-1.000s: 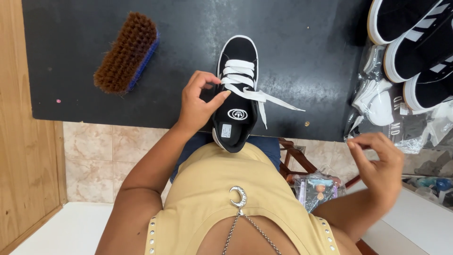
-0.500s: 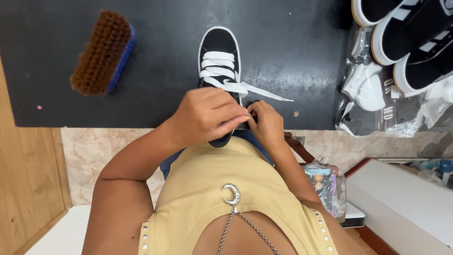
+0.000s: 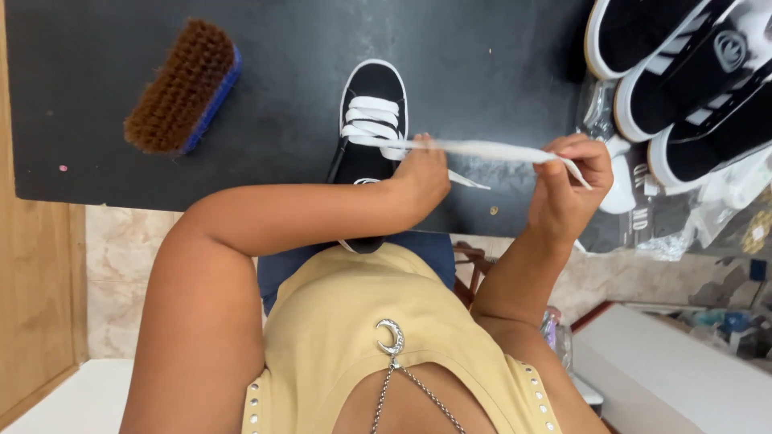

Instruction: Threading white shoelaces through the eyelets of a black sneaker on a work table.

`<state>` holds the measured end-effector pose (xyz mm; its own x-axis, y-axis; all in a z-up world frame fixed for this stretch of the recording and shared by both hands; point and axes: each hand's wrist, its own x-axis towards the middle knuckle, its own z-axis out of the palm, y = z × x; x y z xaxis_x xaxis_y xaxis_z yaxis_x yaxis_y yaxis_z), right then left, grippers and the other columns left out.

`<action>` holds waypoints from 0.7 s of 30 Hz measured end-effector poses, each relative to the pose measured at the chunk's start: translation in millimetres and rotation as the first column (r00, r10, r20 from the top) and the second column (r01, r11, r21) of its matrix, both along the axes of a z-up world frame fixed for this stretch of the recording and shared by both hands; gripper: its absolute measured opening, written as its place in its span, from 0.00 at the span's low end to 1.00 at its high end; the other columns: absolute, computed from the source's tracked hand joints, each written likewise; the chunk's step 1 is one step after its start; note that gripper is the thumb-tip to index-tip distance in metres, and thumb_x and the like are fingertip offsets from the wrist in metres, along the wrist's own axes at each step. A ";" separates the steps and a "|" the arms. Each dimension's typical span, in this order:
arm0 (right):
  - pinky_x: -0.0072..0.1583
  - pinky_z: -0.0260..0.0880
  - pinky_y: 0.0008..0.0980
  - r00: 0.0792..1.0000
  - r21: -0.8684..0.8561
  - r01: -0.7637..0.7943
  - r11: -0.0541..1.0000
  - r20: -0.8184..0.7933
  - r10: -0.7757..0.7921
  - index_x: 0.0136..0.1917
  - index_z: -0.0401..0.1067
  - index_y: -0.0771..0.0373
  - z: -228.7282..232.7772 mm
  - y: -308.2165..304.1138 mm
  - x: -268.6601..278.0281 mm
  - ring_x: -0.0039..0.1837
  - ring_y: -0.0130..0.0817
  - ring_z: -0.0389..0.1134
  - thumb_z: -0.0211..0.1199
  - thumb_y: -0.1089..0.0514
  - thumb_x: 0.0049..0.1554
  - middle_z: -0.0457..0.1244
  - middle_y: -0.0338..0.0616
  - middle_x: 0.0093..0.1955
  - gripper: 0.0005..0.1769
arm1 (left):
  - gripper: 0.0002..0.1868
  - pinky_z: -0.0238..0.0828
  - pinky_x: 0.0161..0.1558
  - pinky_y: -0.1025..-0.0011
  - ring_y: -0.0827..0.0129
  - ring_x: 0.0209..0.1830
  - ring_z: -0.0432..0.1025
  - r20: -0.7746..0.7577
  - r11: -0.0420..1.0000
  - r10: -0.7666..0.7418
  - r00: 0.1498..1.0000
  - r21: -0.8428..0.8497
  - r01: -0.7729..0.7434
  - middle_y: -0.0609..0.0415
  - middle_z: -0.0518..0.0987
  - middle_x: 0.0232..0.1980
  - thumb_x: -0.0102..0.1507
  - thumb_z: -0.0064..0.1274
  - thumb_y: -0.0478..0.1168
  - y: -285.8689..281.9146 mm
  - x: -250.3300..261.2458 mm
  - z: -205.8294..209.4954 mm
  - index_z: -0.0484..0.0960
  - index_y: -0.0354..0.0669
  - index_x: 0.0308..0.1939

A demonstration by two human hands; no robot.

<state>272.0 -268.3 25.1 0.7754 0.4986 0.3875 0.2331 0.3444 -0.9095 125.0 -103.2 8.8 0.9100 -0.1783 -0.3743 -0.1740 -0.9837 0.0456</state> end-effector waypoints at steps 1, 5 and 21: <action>0.43 0.64 0.31 1.000 0.009 -0.010 1.000 0.009 0.010 0.45 0.60 0.67 0.6 2.7 -3.2 0.37 0.36 0.62 0.75 0.61 0.57 0.57 0.51 0.38 0.21 | 0.20 0.58 0.67 0.38 0.33 0.68 0.67 0.009 1.000 0.010 1.000 0.009 -0.010 0.27 0.76 0.63 0.63 0.58 0.35 -7.4 7.1 -6.6 0.81 0.29 0.58; 0.48 0.66 0.31 0.976 0.186 -0.135 0.973 -0.143 0.163 0.47 0.65 0.60 9.9 17.9 -17.3 0.46 0.34 0.63 0.70 0.59 0.59 0.57 0.43 0.44 0.12 | 0.21 0.57 0.64 0.29 0.26 0.70 0.62 -0.233 0.988 0.116 0.966 0.130 -0.087 0.26 0.73 0.66 0.69 0.48 0.36 -15.3 26.4 3.8 0.76 0.29 0.65; 0.50 0.79 0.26 0.935 0.174 0.000 0.985 -0.349 0.062 0.56 0.62 0.57 -33.3 7.6 18.0 0.52 0.38 0.76 0.55 0.51 0.67 0.71 0.50 0.50 0.10 | 0.13 0.68 0.39 0.55 0.52 0.32 0.78 0.520 0.721 0.173 0.837 -0.645 0.252 0.52 0.82 0.31 0.58 0.60 0.47 56.8 -80.5 52.9 0.76 0.47 0.39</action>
